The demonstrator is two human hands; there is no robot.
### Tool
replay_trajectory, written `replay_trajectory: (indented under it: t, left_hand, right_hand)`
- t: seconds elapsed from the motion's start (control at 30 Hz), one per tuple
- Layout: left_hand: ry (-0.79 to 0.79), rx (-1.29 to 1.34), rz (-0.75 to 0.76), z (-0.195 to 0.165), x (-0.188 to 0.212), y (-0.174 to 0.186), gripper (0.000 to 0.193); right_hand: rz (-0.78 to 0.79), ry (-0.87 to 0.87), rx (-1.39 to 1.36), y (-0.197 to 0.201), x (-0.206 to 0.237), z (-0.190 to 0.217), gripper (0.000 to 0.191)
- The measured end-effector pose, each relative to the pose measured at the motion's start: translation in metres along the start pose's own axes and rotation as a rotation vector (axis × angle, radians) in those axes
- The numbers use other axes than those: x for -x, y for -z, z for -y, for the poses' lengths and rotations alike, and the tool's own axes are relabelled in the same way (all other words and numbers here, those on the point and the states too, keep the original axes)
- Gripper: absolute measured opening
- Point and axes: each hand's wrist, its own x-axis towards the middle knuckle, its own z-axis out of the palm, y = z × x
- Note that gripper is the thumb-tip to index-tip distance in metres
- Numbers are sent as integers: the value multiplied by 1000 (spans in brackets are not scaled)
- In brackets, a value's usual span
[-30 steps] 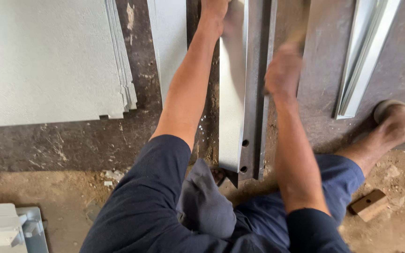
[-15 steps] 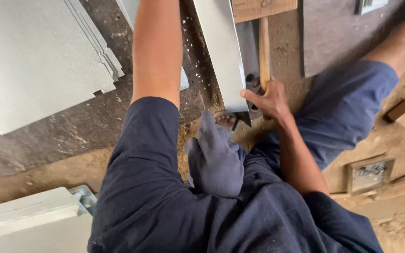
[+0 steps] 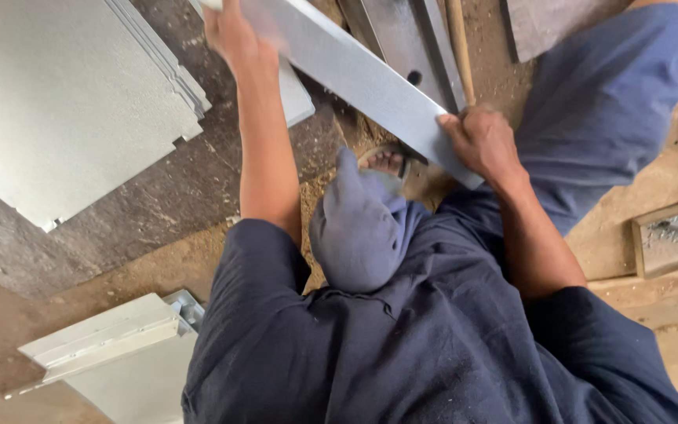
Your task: The person sits on the floor and bends long galvanized metal strips using a manual folding brake. They insert a strip into the blade, press it down, strike the fold with a wooden mallet, then lift the bent strip out and set it on a stack of finished pieces.
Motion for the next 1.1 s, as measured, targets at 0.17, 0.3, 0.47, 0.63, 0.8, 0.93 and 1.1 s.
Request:
replay_trajectory:
  t: [0.17, 0.3, 0.47, 0.63, 0.8, 0.93, 1.1]
  left_hand:
    - [173, 125, -42, -12, 105, 97, 49]
    - [240, 100, -86, -14, 158, 126, 53]
    - [162, 43, -65, -6, 171, 128, 55]
    - [175, -15, -95, 6, 168, 123, 52]
    - [199, 30, -109, -3, 166, 108, 50]
    - [170, 123, 132, -17, 203, 83, 47]
    - [213, -6, 346, 3, 231, 4, 46]
  right_hand:
    - [-53, 51, 118, -11, 25, -61, 73]
    - [-39, 162, 95, -8, 28, -97, 71]
    - [-49, 226, 56, -14, 28, -121, 70]
    - [-38, 236, -43, -22, 23, -130, 69]
    - [86, 76, -222, -17, 22, -121, 64]
    - [140, 33, -295, -3, 33, -101, 62]
    - [-54, 21, -389, -21, 12, -34, 55]
